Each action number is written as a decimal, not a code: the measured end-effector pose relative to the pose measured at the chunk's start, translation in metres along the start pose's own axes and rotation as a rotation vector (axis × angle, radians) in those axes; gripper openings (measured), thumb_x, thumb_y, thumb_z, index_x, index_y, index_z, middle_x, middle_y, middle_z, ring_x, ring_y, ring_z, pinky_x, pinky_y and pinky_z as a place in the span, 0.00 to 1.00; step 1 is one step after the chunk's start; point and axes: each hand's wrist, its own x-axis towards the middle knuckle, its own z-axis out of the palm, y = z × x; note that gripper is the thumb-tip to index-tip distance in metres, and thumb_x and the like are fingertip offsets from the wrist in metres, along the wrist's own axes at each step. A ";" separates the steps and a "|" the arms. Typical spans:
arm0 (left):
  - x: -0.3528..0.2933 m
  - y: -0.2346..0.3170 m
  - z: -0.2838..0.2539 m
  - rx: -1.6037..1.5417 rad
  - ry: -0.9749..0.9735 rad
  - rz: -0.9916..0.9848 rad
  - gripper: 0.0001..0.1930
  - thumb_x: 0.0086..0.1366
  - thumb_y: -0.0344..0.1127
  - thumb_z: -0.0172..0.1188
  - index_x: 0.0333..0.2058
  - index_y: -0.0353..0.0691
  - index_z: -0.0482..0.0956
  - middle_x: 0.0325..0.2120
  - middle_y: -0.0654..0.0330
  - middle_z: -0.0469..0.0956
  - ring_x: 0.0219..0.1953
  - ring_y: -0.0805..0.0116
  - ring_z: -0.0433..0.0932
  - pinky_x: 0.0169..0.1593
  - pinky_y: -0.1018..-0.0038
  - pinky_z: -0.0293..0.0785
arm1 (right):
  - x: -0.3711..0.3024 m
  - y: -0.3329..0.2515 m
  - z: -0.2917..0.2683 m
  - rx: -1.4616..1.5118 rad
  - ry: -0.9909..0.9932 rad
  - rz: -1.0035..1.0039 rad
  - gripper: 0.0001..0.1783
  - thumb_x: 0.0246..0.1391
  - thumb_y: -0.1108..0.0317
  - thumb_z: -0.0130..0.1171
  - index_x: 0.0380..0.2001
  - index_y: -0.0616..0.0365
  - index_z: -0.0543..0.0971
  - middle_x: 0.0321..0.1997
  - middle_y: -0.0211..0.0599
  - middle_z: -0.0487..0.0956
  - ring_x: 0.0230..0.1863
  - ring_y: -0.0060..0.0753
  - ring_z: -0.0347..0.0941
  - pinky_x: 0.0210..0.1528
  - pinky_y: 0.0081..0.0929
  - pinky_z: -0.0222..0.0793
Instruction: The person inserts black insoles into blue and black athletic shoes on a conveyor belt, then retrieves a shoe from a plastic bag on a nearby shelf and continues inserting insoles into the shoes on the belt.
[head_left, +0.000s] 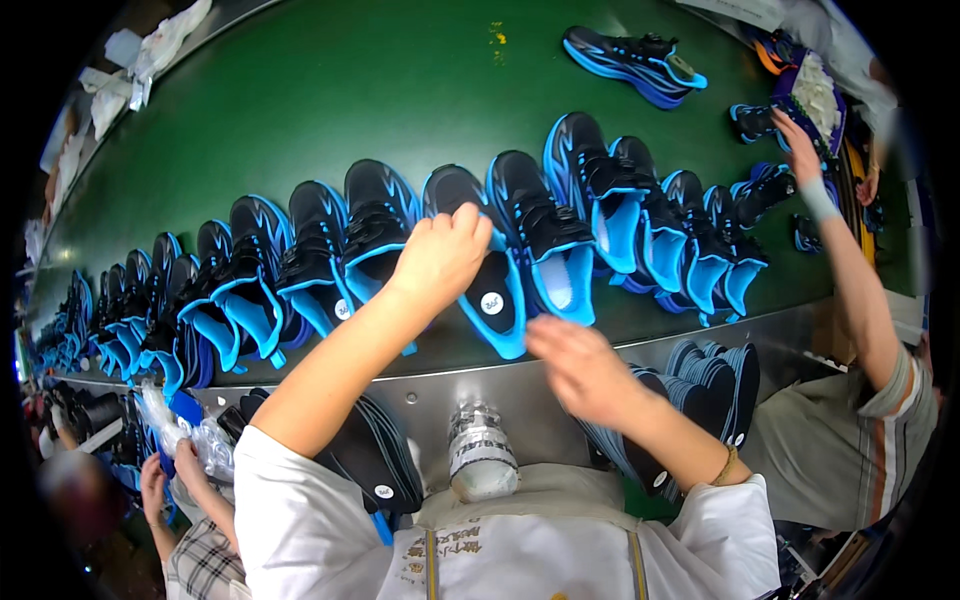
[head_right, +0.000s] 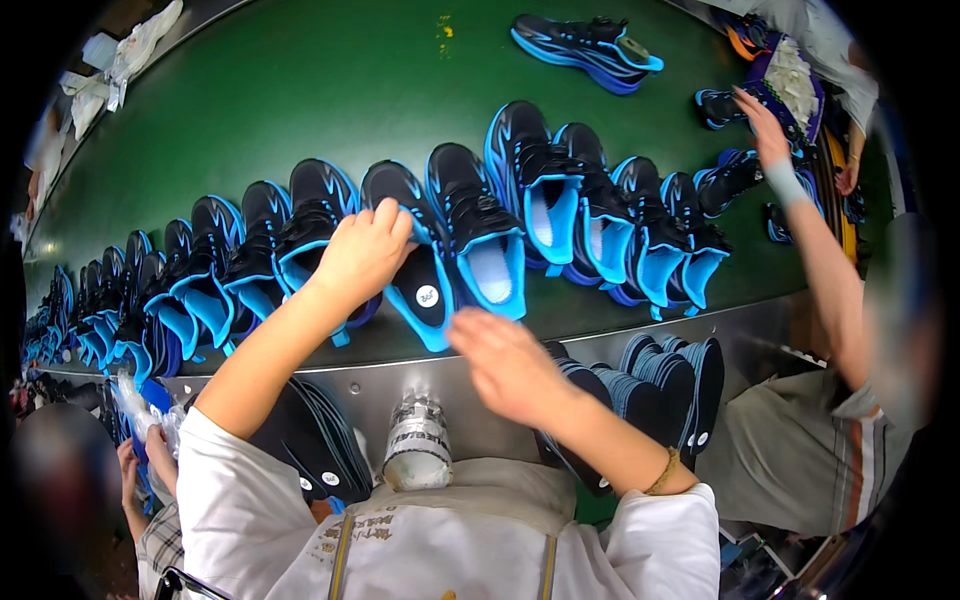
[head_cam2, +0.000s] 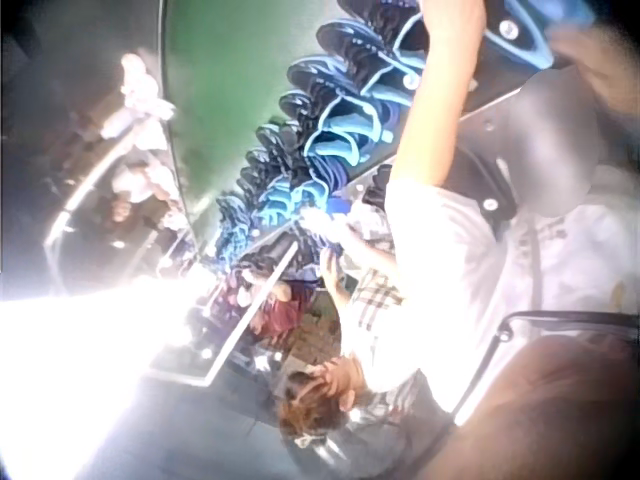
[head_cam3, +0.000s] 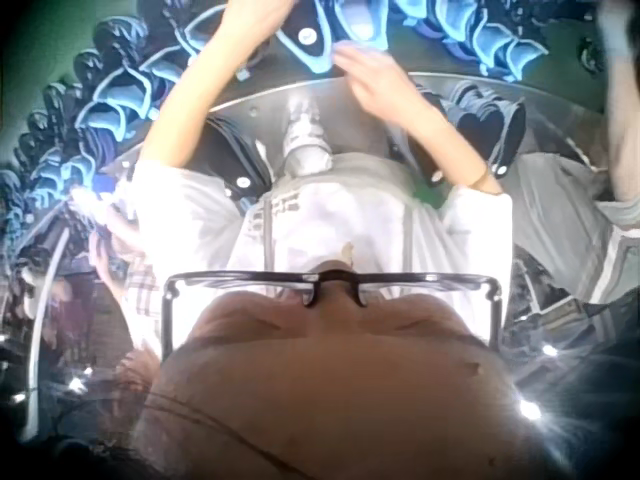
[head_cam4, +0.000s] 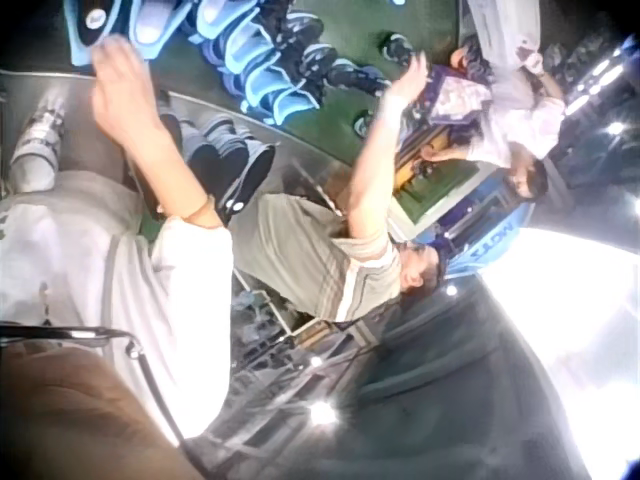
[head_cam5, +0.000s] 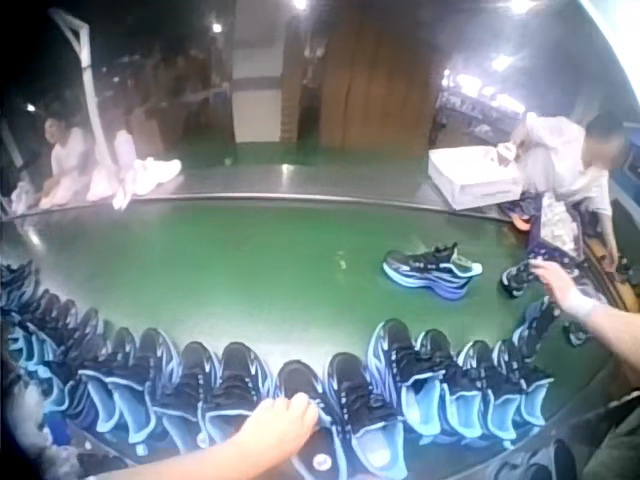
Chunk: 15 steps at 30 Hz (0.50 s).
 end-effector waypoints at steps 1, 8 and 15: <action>-0.004 -0.001 0.002 0.072 -0.038 0.018 0.07 0.47 0.35 0.53 0.26 0.42 0.68 0.25 0.62 0.65 0.23 0.69 0.70 0.24 0.75 0.66 | 0.005 0.010 -0.018 -0.116 0.072 -0.055 0.24 0.37 0.78 0.49 0.44 0.63 0.69 0.47 0.47 0.70 0.51 0.47 0.65 0.54 0.40 0.57; 0.001 0.005 -0.010 0.181 -0.108 0.216 0.06 0.47 0.33 0.52 0.26 0.43 0.69 0.23 0.64 0.64 0.25 0.69 0.70 0.27 0.75 0.65 | 0.012 0.109 -0.042 -0.504 0.051 0.297 0.23 0.44 0.61 0.55 0.43 0.62 0.70 0.44 0.47 0.72 0.50 0.41 0.65 0.57 0.46 0.46; -0.002 -0.010 -0.013 0.085 -0.093 0.182 0.05 0.49 0.33 0.51 0.27 0.41 0.69 0.24 0.60 0.66 0.26 0.65 0.72 0.29 0.71 0.68 | -0.015 0.136 -0.060 -0.618 0.111 0.252 0.16 0.49 0.60 0.52 0.39 0.56 0.72 0.36 0.36 0.76 0.46 0.31 0.68 0.58 0.46 0.45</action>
